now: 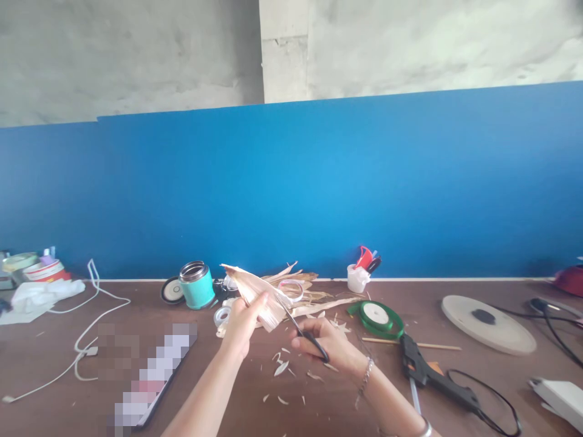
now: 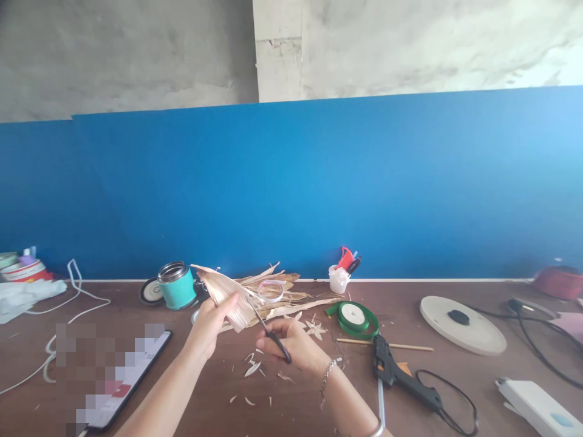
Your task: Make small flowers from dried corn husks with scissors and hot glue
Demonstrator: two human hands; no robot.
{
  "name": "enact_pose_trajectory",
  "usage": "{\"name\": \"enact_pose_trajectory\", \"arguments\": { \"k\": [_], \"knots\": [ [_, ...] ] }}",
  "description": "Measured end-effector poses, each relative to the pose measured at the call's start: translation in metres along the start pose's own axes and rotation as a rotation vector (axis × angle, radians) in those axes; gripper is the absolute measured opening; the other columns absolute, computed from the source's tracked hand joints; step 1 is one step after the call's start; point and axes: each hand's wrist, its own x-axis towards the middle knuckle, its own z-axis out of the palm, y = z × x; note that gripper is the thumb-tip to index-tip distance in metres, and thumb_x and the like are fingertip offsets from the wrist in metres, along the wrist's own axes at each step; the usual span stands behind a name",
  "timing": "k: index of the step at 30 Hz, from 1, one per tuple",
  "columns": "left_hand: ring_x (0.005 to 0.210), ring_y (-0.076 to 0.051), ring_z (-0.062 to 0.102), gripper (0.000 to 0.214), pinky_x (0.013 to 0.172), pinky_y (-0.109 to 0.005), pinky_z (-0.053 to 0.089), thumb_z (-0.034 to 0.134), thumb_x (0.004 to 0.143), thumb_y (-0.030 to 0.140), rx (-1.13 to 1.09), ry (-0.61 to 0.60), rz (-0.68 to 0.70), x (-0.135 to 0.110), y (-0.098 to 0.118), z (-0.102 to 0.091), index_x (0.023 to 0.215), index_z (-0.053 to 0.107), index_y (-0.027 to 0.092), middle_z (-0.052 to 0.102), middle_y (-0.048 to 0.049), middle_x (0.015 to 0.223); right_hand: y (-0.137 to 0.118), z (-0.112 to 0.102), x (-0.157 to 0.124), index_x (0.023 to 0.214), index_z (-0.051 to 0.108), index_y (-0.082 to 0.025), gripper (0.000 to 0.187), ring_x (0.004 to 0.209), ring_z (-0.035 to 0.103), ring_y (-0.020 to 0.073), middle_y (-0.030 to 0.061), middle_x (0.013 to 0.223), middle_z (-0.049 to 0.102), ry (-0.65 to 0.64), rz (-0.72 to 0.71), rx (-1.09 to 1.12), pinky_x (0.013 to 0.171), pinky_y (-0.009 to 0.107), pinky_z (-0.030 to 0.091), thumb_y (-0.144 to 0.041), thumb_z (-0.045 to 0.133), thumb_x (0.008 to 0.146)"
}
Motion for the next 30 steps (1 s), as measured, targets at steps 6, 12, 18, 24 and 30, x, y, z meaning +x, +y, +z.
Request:
{"name": "enact_pose_trajectory", "arguments": {
  "k": [6, 12, 18, 24, 30],
  "knots": [
    [0.064, -0.022, 0.067, 0.039, 0.054, -0.026, 0.049, 0.074, 0.062, 0.043, -0.013, 0.001, -0.02, 0.0, 0.002, 0.001, 0.082, 0.068, 0.01, 0.072, -0.0095, 0.072, -0.004, 0.001, -0.002, 0.076, 0.064, -0.014, 0.038, 0.042, 0.038, 0.0055, -0.0062, 0.047, 0.047, 0.011, 0.003, -0.052, 0.037, 0.016, 0.025, -0.045, 0.075, 0.059],
    [0.066, -0.022, 0.068, 0.035, 0.055, -0.026, 0.051, 0.074, 0.064, 0.039, -0.025, -0.018, -0.058, 0.002, 0.003, -0.002, 0.085, 0.067, 0.012, 0.073, -0.009, 0.073, -0.004, 0.0, -0.003, 0.075, 0.064, -0.014, 0.035, 0.041, 0.037, 0.005, -0.0065, 0.046, 0.046, 0.015, -0.004, -0.093, 0.036, 0.015, 0.025, -0.044, 0.075, 0.061],
    [0.071, -0.024, 0.069, 0.033, 0.061, -0.027, 0.052, 0.075, 0.063, 0.036, -0.006, -0.041, -0.087, 0.001, 0.009, -0.005, 0.085, 0.067, 0.012, 0.073, -0.0101, 0.076, 0.001, -0.003, -0.001, 0.076, 0.065, -0.014, 0.033, 0.04, 0.04, 0.0051, -0.0059, 0.048, 0.049, -0.01, -0.011, -0.111, 0.037, 0.015, 0.027, -0.044, 0.073, 0.063],
    [0.083, -0.027, 0.069, 0.04, 0.066, -0.031, 0.053, 0.073, 0.065, 0.04, 0.033, -0.094, -0.086, 0.005, 0.007, -0.01, 0.093, 0.066, 0.013, 0.073, -0.0119, 0.085, 0.005, -0.005, -0.001, 0.076, 0.066, -0.015, 0.033, 0.039, 0.039, 0.005, -0.0061, 0.047, 0.049, -0.025, -0.031, -0.112, 0.036, 0.016, 0.027, -0.043, 0.074, 0.062],
    [0.087, -0.028, 0.068, 0.043, 0.072, -0.034, 0.052, 0.073, 0.064, 0.042, 0.052, -0.145, -0.095, 0.007, 0.007, -0.015, 0.095, 0.066, 0.013, 0.073, -0.0123, 0.087, 0.001, -0.004, -0.002, 0.073, 0.066, -0.014, 0.031, 0.037, 0.037, 0.0048, -0.0063, 0.044, 0.048, -0.044, -0.027, -0.138, 0.035, 0.016, 0.026, -0.042, 0.075, 0.062]
  ]
}}
